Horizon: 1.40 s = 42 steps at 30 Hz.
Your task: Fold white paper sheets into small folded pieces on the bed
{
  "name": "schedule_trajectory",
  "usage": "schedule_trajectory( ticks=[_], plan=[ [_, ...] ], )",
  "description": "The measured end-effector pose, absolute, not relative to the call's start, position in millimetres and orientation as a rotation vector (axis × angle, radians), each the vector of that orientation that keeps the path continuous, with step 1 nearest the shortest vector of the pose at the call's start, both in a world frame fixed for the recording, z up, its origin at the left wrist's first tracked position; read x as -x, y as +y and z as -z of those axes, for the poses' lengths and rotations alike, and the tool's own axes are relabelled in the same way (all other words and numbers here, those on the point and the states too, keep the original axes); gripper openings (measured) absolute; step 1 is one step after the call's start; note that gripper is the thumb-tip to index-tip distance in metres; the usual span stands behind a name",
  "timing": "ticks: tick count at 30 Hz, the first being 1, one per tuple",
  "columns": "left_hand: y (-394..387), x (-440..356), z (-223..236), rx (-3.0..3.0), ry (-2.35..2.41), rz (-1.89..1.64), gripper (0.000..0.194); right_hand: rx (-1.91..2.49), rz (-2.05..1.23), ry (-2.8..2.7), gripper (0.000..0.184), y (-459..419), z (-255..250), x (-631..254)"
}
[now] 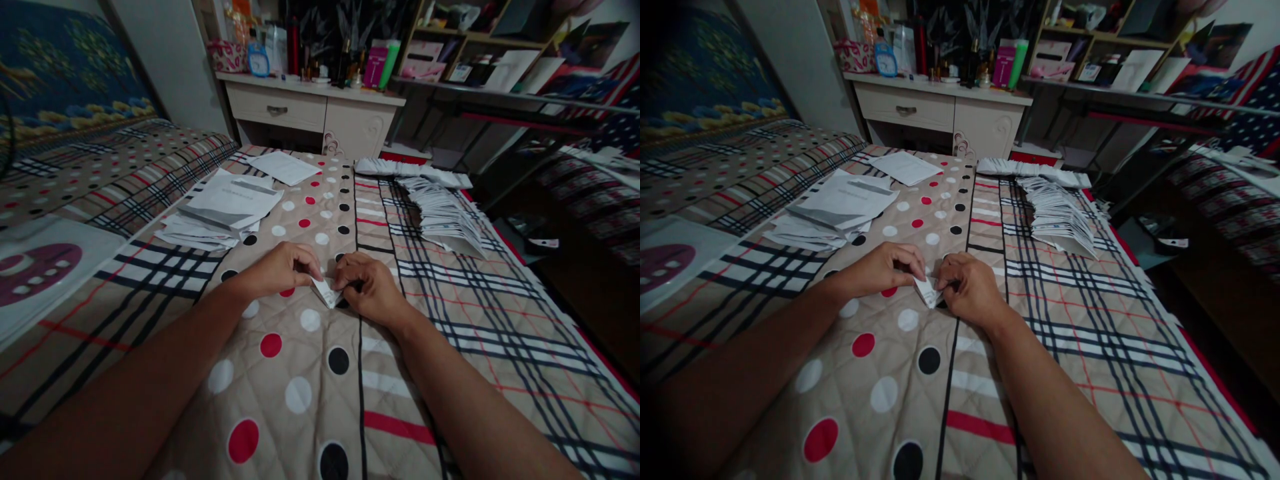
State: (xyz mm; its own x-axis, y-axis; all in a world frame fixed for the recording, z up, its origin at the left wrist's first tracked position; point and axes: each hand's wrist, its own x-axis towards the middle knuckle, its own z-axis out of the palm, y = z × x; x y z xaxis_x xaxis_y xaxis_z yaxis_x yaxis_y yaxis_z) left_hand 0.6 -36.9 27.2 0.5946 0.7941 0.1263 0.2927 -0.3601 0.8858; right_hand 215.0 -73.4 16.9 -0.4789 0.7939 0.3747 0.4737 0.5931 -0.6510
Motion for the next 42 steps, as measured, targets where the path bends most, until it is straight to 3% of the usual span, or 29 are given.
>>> schedule_trajectory(
  ticks=[25, 29, 33, 37, 42],
  plan=[
    [-41.2, 4.7, -38.1, -2.181, 0.776, -0.486, 0.013, 0.85, -0.634, -2.261, 0.025, -71.8, -20.5, -214.5],
    [-43.0, -3.2, -33.0, -2.187, 0.967, -0.528, 0.016, 0.828, -0.628, -2.26, 0.025, -71.6, -20.7, -214.6],
    [-48.2, -10.6, -35.6, -2.246, 1.289, -0.436, 0.036, 0.839, -0.617, -2.257, 0.026, -72.3, -20.8, -214.2],
    [-52.2, -12.2, -37.7, -2.28, 1.457, -0.305, 0.036, 0.883, -0.623, -2.236, 0.026, -73.4, -18.0, -213.6],
    [-48.9, -10.5, -24.2, -2.029, 1.416, -0.607, 0.032, 0.925, -0.721, -2.033, 0.028, -75.2, -18.3, -214.4]
  ],
)
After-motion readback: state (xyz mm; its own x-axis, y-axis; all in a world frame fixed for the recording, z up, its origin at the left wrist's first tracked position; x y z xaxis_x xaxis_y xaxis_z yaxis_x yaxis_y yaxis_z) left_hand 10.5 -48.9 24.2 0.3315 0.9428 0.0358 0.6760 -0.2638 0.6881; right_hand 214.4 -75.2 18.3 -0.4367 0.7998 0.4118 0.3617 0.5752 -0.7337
